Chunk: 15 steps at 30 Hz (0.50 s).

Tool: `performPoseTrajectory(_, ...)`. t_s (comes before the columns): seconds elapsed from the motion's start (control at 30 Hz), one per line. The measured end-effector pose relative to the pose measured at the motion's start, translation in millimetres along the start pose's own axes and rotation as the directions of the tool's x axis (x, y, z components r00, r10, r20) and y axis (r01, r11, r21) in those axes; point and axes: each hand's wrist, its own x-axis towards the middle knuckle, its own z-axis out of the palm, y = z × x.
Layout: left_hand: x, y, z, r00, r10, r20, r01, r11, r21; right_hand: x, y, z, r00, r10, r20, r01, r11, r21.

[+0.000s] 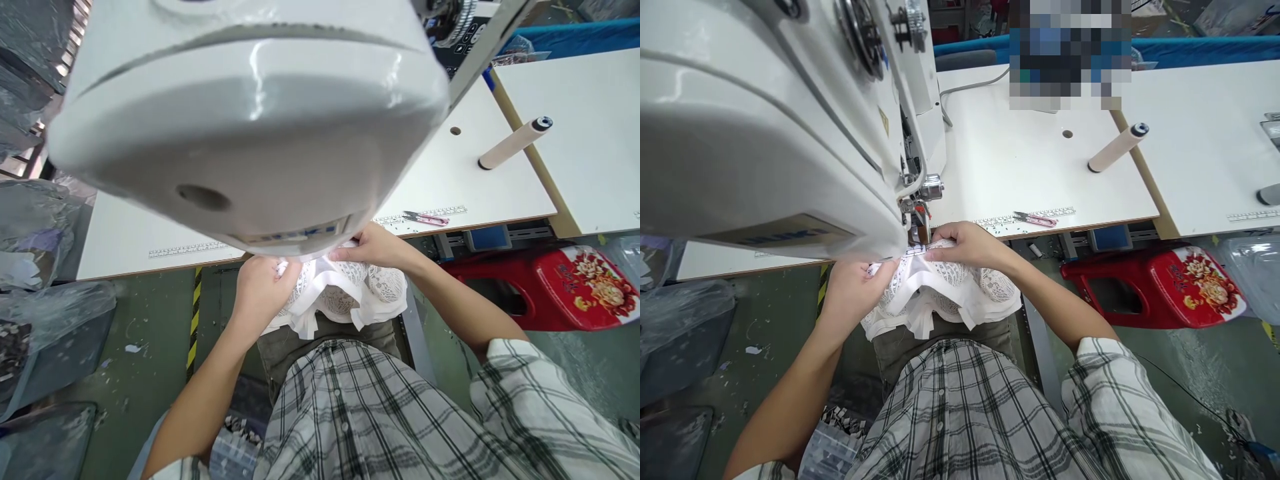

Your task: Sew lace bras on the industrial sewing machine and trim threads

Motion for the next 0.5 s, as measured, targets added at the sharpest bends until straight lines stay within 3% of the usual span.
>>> performPoseTrajectory(0.17,-1.4,-0.4,-4.0,1.0,-0.012,-0.006,0.012,0.999,0.03,-6.0,45.3,21.9,0.985,0.047,-0.163,0.0,0.961,0.276)
performPoseTrajectory(0.23,-1.5,-2.2,-5.5,1.0,-0.016,-0.007,0.016,0.999,0.037,-10.5,66.7,35.5,0.987,0.121,-0.101,-0.058,0.874,0.482)
performPoseTrajectory(0.33,-1.3,-5.9,-6.4,1.0,-0.017,-0.019,0.017,0.999,0.035,-19.4,90.9,51.4,0.985,0.15,0.08,-0.161,0.673,0.722)
performPoseTrajectory(0.4,-0.7,-7.9,-6.4,0.999,-0.003,-0.037,0.004,0.999,0.036,-25.4,100.1,55.4,0.977,0.154,0.147,-0.21,0.579,0.788)
performPoseTrajectory(0.5,0.4,-9.4,-6.2,0.998,0.013,-0.061,-0.01,0.999,0.044,-31.5,105.5,52.6,0.971,0.18,0.157,-0.229,0.517,0.825)
